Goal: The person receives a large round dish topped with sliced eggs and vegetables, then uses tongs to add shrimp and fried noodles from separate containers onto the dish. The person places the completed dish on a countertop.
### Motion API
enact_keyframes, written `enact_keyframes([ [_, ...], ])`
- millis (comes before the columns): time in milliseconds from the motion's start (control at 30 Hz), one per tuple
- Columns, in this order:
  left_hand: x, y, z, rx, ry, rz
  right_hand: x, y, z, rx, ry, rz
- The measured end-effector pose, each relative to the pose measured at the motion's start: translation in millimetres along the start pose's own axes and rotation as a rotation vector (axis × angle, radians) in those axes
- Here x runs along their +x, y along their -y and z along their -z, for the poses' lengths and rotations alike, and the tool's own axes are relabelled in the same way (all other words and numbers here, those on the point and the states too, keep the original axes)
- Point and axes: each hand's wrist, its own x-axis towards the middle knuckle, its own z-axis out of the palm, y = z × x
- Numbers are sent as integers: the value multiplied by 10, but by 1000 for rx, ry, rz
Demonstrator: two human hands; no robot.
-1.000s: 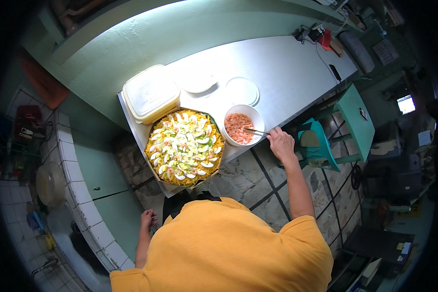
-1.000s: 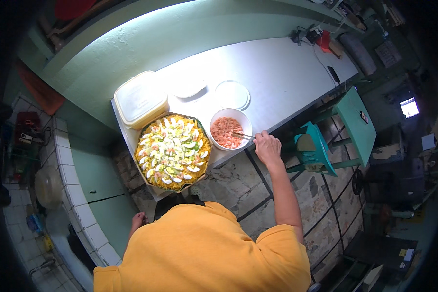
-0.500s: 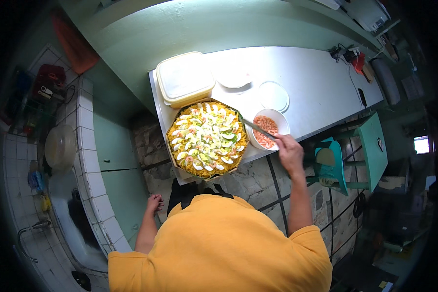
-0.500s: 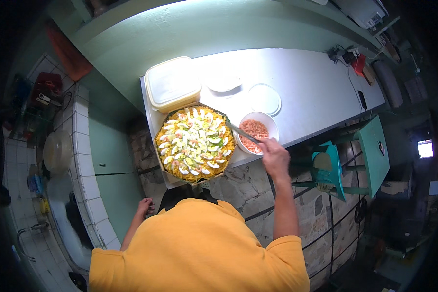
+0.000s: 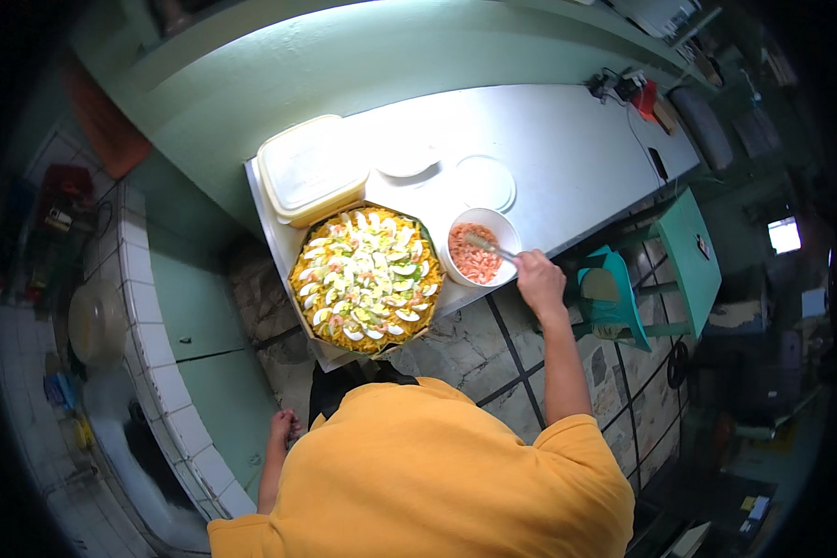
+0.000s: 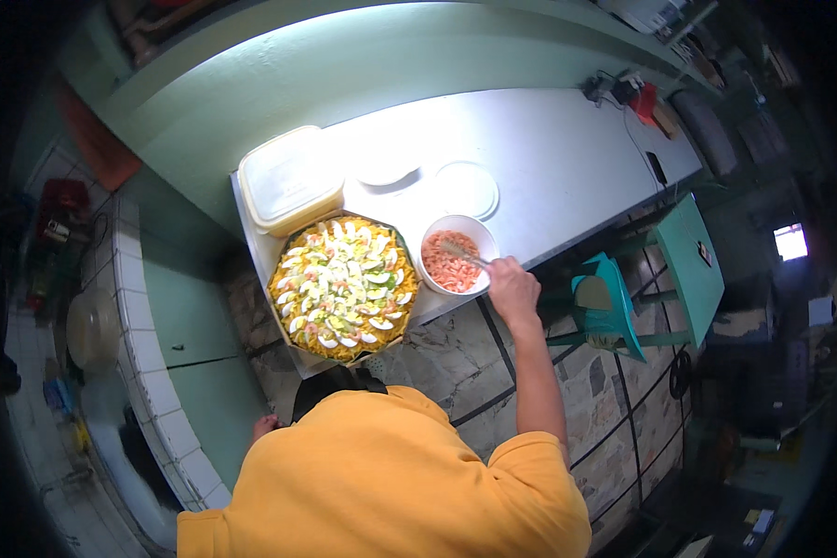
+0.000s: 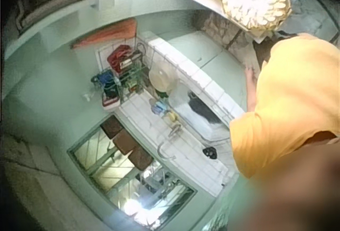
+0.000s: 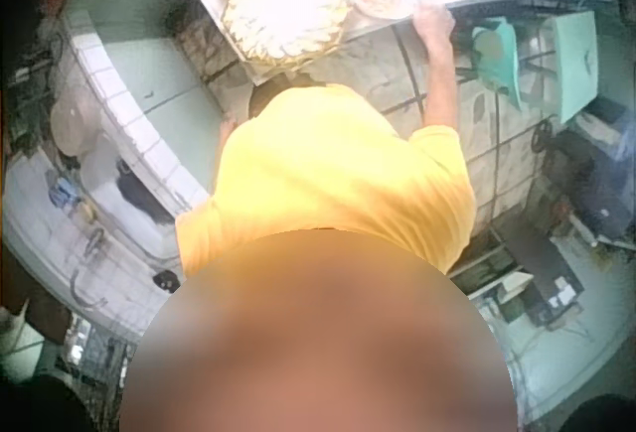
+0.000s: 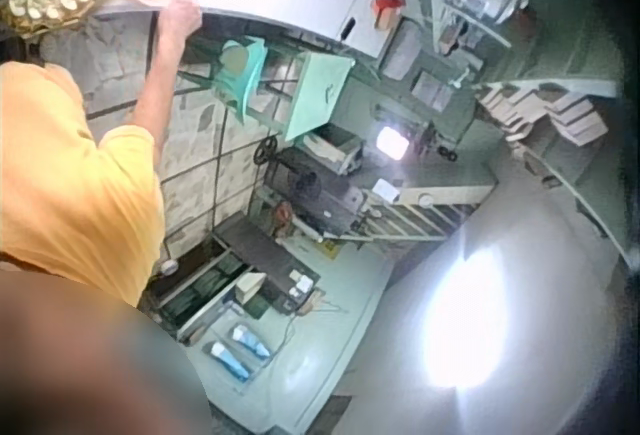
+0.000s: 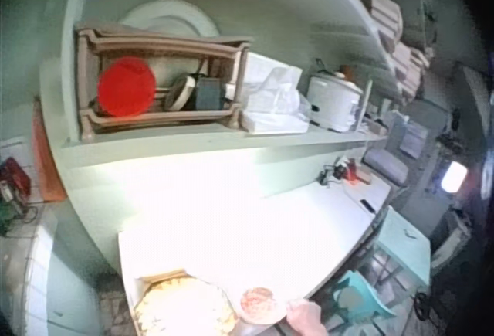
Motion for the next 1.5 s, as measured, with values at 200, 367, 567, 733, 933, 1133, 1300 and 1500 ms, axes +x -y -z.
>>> enact_keyframes([
  [200, 68, -188, 34, 80, 5, -37, -120, -298, -94, -99, 63, -29],
  [367, 86, -605, -3, 26, 13, -94, -240, -332, 11, 55, 38, -66],
  [567, 55, -796, -84, 17, 21, -80, -248, -228, -103, 44, 16, -38],
  [733, 104, -643, -92, 74, 15, -5, -191, -194, -144, 54, 65, -44],
  [933, 133, -382, -25, 37, 7, -58, -283, -42, 131, 280, -105, -29],
  [1133, 57, -421, -118, 16, -26, 47, -199, 834, -471, 367, -187, 297],
  [1300, 9, -467, -179, -29, -5, -29, -101, 952, -737, 152, -321, 499],
  [1500, 25, -323, -139, -19, -14, 8, -167, 772, -564, 309, -158, 378],
])
